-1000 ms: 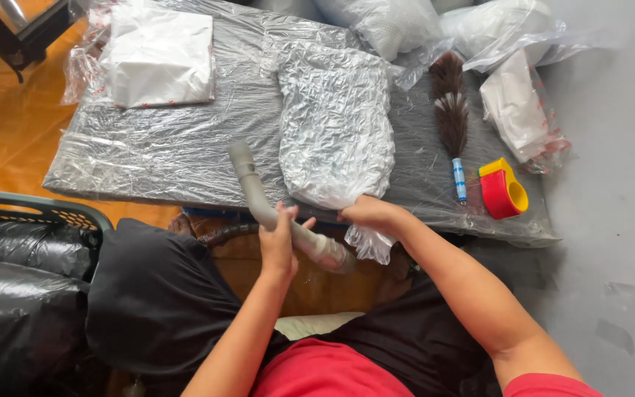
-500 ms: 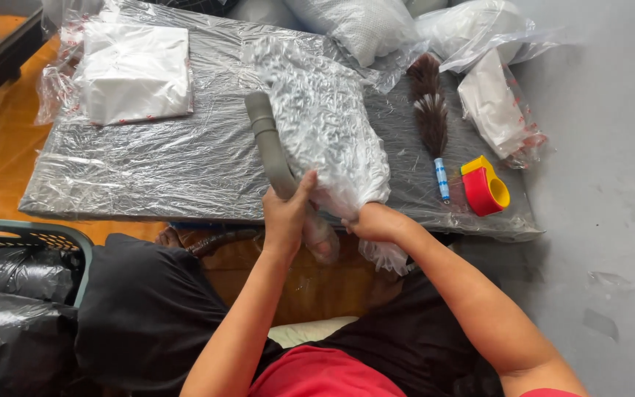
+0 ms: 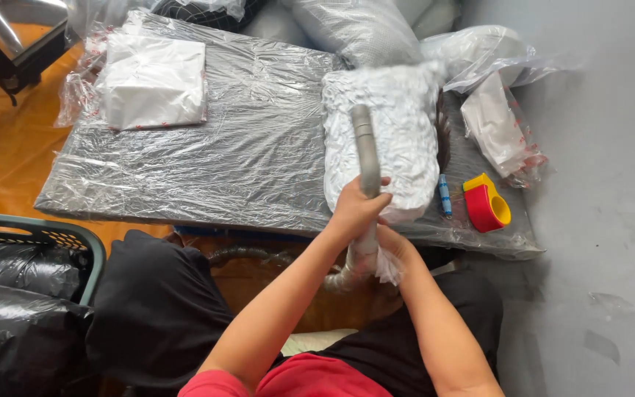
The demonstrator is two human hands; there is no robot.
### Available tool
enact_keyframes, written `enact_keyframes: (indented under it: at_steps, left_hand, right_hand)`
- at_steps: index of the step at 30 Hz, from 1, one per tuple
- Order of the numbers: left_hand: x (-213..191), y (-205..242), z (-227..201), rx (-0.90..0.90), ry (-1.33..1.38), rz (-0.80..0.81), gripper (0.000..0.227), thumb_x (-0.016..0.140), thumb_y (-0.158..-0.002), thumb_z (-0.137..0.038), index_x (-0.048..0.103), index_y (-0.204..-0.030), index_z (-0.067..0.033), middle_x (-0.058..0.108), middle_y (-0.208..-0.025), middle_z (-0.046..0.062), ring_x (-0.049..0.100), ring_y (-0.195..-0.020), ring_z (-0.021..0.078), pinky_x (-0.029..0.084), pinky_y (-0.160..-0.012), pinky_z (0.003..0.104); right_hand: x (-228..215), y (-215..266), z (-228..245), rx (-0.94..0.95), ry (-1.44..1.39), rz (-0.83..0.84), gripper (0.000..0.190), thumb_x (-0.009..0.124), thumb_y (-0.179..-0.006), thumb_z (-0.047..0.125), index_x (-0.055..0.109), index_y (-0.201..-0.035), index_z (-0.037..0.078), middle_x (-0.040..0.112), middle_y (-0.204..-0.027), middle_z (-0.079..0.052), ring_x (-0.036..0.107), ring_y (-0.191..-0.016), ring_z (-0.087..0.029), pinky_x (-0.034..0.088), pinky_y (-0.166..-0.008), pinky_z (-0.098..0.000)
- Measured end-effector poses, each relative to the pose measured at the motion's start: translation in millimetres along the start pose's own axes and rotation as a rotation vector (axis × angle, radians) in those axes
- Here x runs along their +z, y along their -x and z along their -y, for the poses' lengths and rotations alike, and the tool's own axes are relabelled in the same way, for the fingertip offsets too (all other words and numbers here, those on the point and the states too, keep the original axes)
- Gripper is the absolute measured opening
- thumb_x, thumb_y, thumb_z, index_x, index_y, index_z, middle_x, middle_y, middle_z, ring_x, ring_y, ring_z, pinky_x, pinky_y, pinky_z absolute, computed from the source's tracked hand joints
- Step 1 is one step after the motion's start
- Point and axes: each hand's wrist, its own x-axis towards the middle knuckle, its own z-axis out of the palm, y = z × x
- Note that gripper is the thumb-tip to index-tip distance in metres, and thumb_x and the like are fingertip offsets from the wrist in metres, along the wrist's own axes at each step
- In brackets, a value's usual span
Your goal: The person packs a white item into a clear plastic bag, uses a handheld vacuum to remove air, and seals the bag with red tape. The person handles the bag and tape by hand.
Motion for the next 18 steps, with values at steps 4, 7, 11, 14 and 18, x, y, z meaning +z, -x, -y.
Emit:
enact_keyframes:
  at_steps: [4, 7, 11, 14, 18]
  left_hand:
    - [-23.3, 53.5, 5.3, 0.035, 0.06, -0.323, 0.018, 0.075, -0.078, -0.016, 0.078, -0.095, -0.0122, 0.078, -0.08, 0.012, 0.076, -0.064, 0.0235, 0.063, -0.056, 0.035]
    - [-49.3, 102.4, -8.7, 0.18, -0.051, -0.37, 0.01, 0.072, -0.086, -0.019, 0.077, -0.092, -0.0134, 0.08, -0.079, 0.006, 0.078, -0.071, 0.017, 0.061, -0.07, 0.03]
    - [-75.4, 161.1, 14.6, 0.117, -0.052, -0.382, 0.018, 0.069, -0.093, -0.023, 0.078, -0.094, -0.0065, 0.082, -0.088, 0.013, 0.079, -0.088, 0.0229, 0.057, -0.09, 0.038]
    - [-80.7, 193.7, 27.3, -0.023, -0.094, -0.447, 0.023, 0.064, -0.089, -0.022, 0.08, -0.083, -0.0073, 0.08, -0.089, 0.005, 0.075, -0.091, 0.0176, 0.057, -0.085, 0.031]
    - [-83.9, 188.9, 66.0, -0.207, 0.206, -0.672, 0.02, 0.065, -0.09, -0.017, 0.077, -0.087, -0.0011, 0.079, -0.086, 0.014, 0.073, -0.072, 0.022, 0.059, -0.073, 0.034]
  right_hand:
    - [91.6, 98.0, 17.5, 0.238, -0.163, -0.004, 0.028, 0.066, -0.095, 0.035, 0.072, -0.095, 0.007, 0.056, -0.069, 0.0, 0.061, -0.06, -0.018, 0.051, -0.057, -0.0336]
    - [89.8, 96.3, 25.1, 0.283, -0.001, -0.054, 0.028, 0.068, -0.096, 0.036, 0.07, -0.089, 0.009, 0.035, -0.057, 0.011, 0.045, -0.043, -0.007, 0.04, -0.037, -0.0244]
    - [90.3, 94.1, 22.3, 0.094, 0.212, -0.327, 0.026, 0.076, -0.091, 0.031, 0.071, -0.081, 0.007, 0.046, -0.051, 0.003, 0.047, -0.037, -0.01, 0.038, -0.034, -0.0276]
    - [110.4, 125.3, 28.5, 0.169, 0.671, -0.507, 0.027, 0.061, -0.091, 0.029, 0.074, -0.104, 0.008, 0.073, -0.103, -0.003, 0.066, -0.098, -0.014, 0.045, -0.095, -0.027]
    - [106.7, 123.9, 38.0, 0.221, 0.941, -0.533, 0.028, 0.057, -0.083, 0.026, 0.072, -0.096, 0.007, 0.069, -0.107, -0.007, 0.06, -0.097, -0.019, 0.044, -0.091, -0.0318]
